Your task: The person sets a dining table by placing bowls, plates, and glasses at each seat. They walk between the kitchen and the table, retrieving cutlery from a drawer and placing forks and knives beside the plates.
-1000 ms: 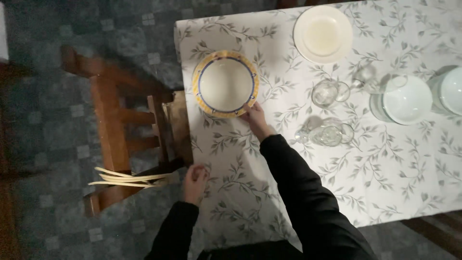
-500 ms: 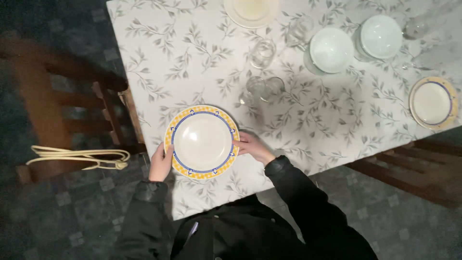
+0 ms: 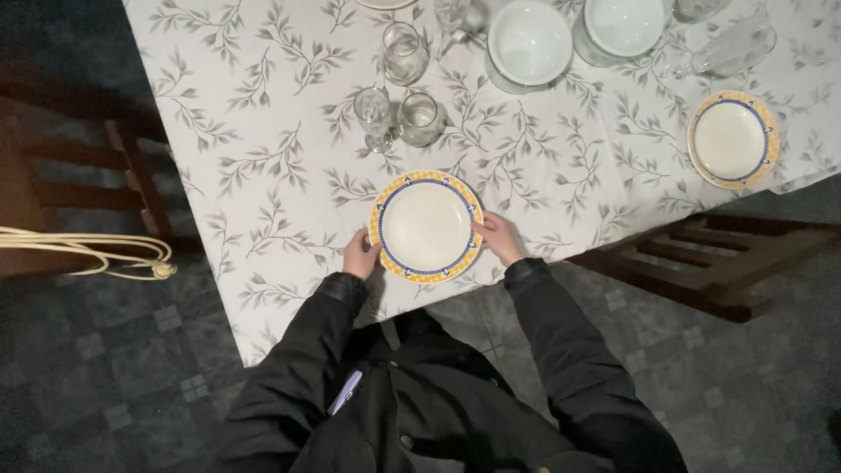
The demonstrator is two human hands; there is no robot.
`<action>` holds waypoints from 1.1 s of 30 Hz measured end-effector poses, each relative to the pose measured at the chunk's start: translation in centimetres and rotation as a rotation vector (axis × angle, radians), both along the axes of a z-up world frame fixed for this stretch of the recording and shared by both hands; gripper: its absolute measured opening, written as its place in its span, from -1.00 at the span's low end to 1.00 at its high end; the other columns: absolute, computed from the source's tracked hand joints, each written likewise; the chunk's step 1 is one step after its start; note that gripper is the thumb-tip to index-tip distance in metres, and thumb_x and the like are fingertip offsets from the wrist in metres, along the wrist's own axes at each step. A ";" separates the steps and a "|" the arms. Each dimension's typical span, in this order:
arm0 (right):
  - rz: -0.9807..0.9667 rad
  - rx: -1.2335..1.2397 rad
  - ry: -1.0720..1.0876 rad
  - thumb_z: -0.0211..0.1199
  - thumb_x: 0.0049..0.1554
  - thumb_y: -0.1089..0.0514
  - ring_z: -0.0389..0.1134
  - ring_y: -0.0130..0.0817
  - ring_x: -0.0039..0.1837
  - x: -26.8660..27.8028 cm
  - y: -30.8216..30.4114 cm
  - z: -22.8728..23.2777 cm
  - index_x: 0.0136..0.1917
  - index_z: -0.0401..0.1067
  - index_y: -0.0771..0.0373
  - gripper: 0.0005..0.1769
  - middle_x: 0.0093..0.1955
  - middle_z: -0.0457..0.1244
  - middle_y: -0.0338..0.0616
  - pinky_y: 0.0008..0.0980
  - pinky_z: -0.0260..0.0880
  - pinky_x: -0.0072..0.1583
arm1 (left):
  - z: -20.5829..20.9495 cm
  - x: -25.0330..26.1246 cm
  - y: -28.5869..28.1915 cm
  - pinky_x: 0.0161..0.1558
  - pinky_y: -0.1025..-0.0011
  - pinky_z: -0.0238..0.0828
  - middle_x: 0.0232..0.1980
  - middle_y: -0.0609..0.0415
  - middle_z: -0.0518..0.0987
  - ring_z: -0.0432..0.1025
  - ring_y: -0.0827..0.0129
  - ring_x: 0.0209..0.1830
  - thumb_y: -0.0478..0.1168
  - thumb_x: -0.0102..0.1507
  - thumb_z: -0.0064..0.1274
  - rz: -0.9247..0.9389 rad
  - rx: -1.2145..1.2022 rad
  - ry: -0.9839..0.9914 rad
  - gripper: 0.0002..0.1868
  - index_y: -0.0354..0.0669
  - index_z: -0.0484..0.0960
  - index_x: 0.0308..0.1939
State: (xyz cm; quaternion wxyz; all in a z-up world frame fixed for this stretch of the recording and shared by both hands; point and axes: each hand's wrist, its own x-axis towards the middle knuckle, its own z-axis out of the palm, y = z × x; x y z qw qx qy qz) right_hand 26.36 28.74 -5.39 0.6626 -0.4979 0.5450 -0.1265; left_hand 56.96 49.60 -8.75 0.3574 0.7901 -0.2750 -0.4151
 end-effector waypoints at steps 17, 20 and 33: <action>-0.016 0.004 0.062 0.41 0.21 0.08 0.50 -0.03 -0.10 -2.2 -1.2 -4.1 0.41 0.35 0.26 -0.43 0.06 0.37 0.11 -0.15 0.62 -0.14 | -4.1 -4.5 -1.5 0.28 0.10 0.43 0.01 -0.05 0.67 0.50 -0.03 0.20 -0.11 0.22 0.29 0.095 0.054 -0.073 -0.49 0.04 0.56 0.24; -0.013 -0.014 0.074 0.38 0.22 0.09 0.49 -0.07 -0.11 -2.3 -1.0 -3.7 0.41 0.33 0.30 -0.44 0.05 0.36 0.12 -0.18 0.61 -0.14 | -3.0 -4.5 -1.4 0.27 0.10 0.44 0.02 -0.06 0.67 0.50 -0.03 0.20 -0.09 0.23 0.28 0.078 0.060 -0.047 -0.48 0.03 0.55 0.25; 0.096 -0.622 0.056 0.25 0.20 0.34 0.38 -0.30 -0.04 7.2 4.3 6.2 0.16 0.44 0.27 -0.76 -0.03 0.29 -0.05 -0.39 0.43 0.09 | 0.0 3.1 11.5 -0.34 0.49 0.75 -0.11 -0.17 0.60 0.64 0.21 -0.44 -0.19 0.34 0.09 0.430 -0.087 0.436 -0.76 -0.31 0.60 -0.02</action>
